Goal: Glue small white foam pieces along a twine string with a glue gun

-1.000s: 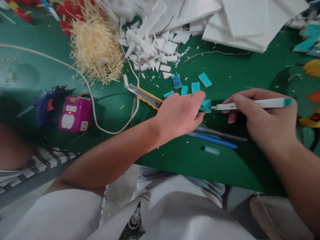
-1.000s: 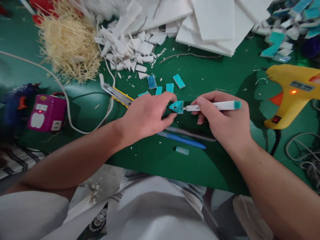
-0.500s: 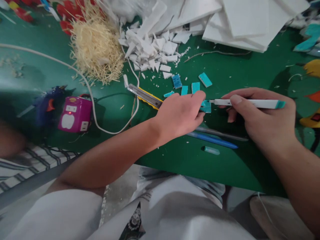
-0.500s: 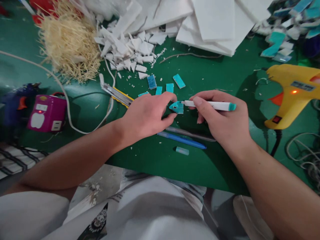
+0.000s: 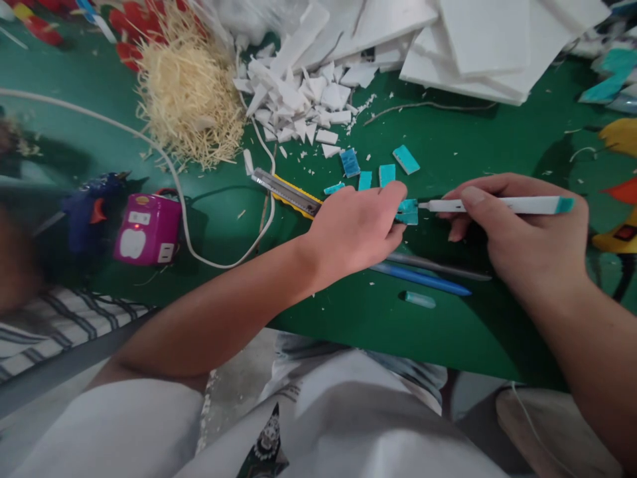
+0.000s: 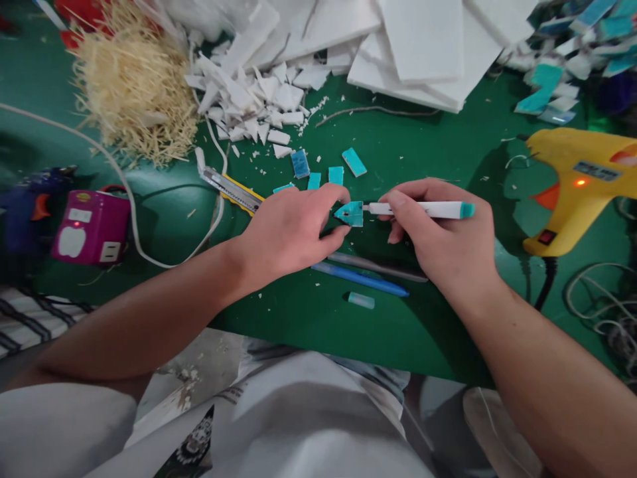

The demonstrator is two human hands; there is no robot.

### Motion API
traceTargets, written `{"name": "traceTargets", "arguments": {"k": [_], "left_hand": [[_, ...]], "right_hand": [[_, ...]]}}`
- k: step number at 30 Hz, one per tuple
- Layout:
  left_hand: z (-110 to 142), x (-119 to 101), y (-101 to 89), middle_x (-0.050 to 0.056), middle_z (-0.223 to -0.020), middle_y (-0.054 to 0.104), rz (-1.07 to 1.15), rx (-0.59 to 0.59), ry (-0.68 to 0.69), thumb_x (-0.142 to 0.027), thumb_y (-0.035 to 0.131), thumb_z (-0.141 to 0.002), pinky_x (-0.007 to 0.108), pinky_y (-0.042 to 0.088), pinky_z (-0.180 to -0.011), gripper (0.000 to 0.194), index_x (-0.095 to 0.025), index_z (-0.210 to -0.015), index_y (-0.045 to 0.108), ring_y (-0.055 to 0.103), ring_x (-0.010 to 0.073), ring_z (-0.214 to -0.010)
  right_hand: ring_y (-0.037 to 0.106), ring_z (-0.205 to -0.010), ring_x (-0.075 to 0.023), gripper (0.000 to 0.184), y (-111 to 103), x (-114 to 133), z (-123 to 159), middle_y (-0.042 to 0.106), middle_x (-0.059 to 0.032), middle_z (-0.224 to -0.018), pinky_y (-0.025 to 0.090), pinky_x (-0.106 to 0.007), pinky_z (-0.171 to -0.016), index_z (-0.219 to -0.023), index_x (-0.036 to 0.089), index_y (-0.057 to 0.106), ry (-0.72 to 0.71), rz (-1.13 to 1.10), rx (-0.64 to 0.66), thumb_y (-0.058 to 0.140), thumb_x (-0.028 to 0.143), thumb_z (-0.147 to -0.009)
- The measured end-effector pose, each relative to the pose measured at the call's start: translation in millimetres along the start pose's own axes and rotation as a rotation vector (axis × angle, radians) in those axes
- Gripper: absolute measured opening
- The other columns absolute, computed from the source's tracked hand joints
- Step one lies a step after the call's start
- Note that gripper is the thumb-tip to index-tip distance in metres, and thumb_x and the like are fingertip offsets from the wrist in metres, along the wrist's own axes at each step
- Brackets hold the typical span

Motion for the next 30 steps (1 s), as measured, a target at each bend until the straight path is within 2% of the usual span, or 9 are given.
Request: {"name": "traceTargets", "arguments": {"k": [2,5,10,15,18,21,24,30], "left_hand": [[-0.2,-0.2,-0.3,0.004,-0.085,0.077,-0.001,0.004,-0.007,-0.030,0.061,-0.107,0.037,0.058,-0.085,0.030,-0.017,-0.134,0.069,0.080,0.0290,-0.094],[-0.2,-0.5,-1.3,0.003,-0.084,0.076,0.008,-0.002,-0.009,-0.030,0.062,-0.107,0.037,0.058,-0.085,0.029,-0.018,-0.132,0.069,0.081,0.0286,-0.094],[0.8,-0.5,-2.1,0.003,-0.082,0.076,-0.002,-0.019,0.003,-0.030,0.062,-0.107,0.036,0.057,-0.084,0.028,-0.018,-0.131,0.070,0.081,0.0282,-0.094],[0.2,0.7,-1.4,0.003,-0.084,0.077,-0.009,-0.009,0.003,-0.031,0.061,-0.107,0.036,0.057,-0.084,0.029,-0.018,-0.132,0.069,0.081,0.0277,-0.092],[-0.3,0.8,-1.1,0.003,-0.084,0.077,-0.009,-0.008,0.005,-0.031,0.061,-0.107,0.036,0.057,-0.083,0.030,-0.018,-0.132,0.069,0.081,0.0273,-0.091],[-0.3,0.6,-0.3,0.003,-0.084,0.077,-0.013,0.000,0.008,-0.032,0.059,-0.108,0.037,0.057,-0.083,0.031,-0.017,-0.134,0.069,0.081,0.0278,-0.091],[0.0,0.3,-0.1,0.003,-0.083,0.076,-0.003,0.014,0.001,-0.031,0.060,-0.108,0.037,0.057,-0.084,0.031,-0.017,-0.134,0.069,0.081,0.0279,-0.091],[0.3,-0.2,-3.4,0.002,-0.078,0.074,0.026,0.004,-0.008,-0.030,0.061,-0.107,0.036,0.057,-0.085,0.029,-0.018,-0.132,0.070,0.081,0.0283,-0.092]], "right_hand": [[0.064,-0.055,-0.0126,0.014,-1.1,-1.0,0.1,0.071,0.0019,-0.064,0.053,-0.030,-0.058,-0.083,0.026,0.084,0.006,-0.003,-0.014,0.076,0.024,-0.095],[0.064,-0.056,-0.0128,0.017,-0.2,-3.5,-0.5,0.070,0.0018,-0.063,0.053,-0.030,-0.058,-0.080,0.026,0.082,0.010,0.000,-0.002,0.077,0.025,-0.096],[0.061,-0.052,-0.0120,0.011,-0.6,-6.0,-1.7,0.071,0.0021,-0.064,0.052,-0.030,-0.055,-0.086,0.027,0.085,-0.047,-0.027,-0.022,0.080,0.030,-0.095],[0.062,-0.054,-0.0125,0.024,0.0,-1.3,-0.8,0.068,0.0019,-0.060,0.052,-0.029,-0.055,-0.073,0.026,0.081,-0.005,-0.021,0.022,0.074,0.024,-0.096],[0.060,-0.051,-0.0125,0.021,-0.4,1.4,-0.5,0.068,0.0018,-0.059,0.048,-0.028,-0.051,-0.073,0.026,0.081,-0.007,-0.027,0.028,0.077,0.028,-0.093],[0.060,-0.049,-0.0128,0.025,0.9,0.3,-0.5,0.067,0.0015,-0.057,0.047,-0.028,-0.048,-0.069,0.026,0.078,0.000,-0.025,0.050,0.077,0.035,-0.093],[0.061,-0.052,-0.0128,0.022,-0.6,1.3,-0.4,0.068,0.0018,-0.059,0.050,-0.028,-0.052,-0.074,0.026,0.080,-0.023,-0.010,0.020,0.076,0.033,-0.094],[0.059,-0.049,-0.0133,0.022,1.8,0.6,0.2,0.068,0.0005,-0.057,0.047,-0.028,-0.047,-0.070,0.025,0.079,0.001,-0.017,0.074,0.077,0.035,-0.089]]}}
Point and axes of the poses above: each hand's wrist, its own z-axis away from the middle knuckle, its own y-axis out of the palm, x = y × z, the point moved 5 cm from there along -z, towards the middle knuckle
